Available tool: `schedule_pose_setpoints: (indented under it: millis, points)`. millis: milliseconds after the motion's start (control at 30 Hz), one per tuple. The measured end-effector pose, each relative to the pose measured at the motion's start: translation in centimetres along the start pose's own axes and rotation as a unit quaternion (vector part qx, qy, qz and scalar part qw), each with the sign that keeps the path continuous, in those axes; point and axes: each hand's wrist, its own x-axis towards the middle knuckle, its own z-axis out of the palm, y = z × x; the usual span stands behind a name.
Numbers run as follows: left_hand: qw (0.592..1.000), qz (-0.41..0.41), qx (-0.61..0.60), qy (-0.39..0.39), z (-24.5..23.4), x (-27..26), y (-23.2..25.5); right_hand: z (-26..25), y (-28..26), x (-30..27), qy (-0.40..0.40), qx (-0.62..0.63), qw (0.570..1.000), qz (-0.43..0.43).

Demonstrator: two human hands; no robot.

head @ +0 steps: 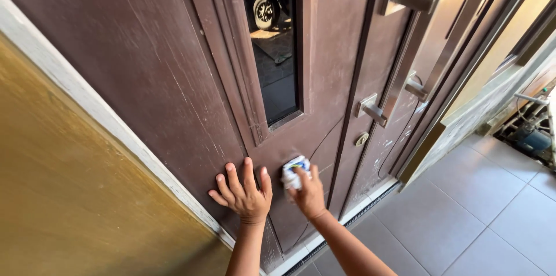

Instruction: Cleaning a wooden double door and its handles with a cloth.

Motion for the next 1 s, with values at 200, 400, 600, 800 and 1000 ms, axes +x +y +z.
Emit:
schedule_pose_setpoints:
  millis: [200, 400, 600, 800, 1000]
  points:
    - [0.999, 0.015, 0.045, 0.010, 0.8, -0.5, -0.2, -4.2, 1.5, 6.1, 0.131, -0.053, 0.990, 0.028]
    - [0.999, 0.009, 0.053, 0.008, 0.3, 0.4, 0.4, -5.1, -3.3, 10.6, 0.300, -0.034, 0.953, 0.016]
    - [0.998, -0.065, -0.025, 0.011, -0.5, 0.9, 2.4, -0.5, -7.4, 3.8, 0.124, 0.026, 0.984, -0.126]
    - [0.990, -0.006, -0.144, -0.010, -0.9, 2.1, 4.1, -2.7, 0.7, 2.7, 0.058, -0.001, 0.998, -0.003]
    - [0.990, 0.032, -0.133, 0.032, 2.3, 3.2, 5.7, -9.2, -1.3, 12.1, 0.265, -0.045, 0.962, 0.052]
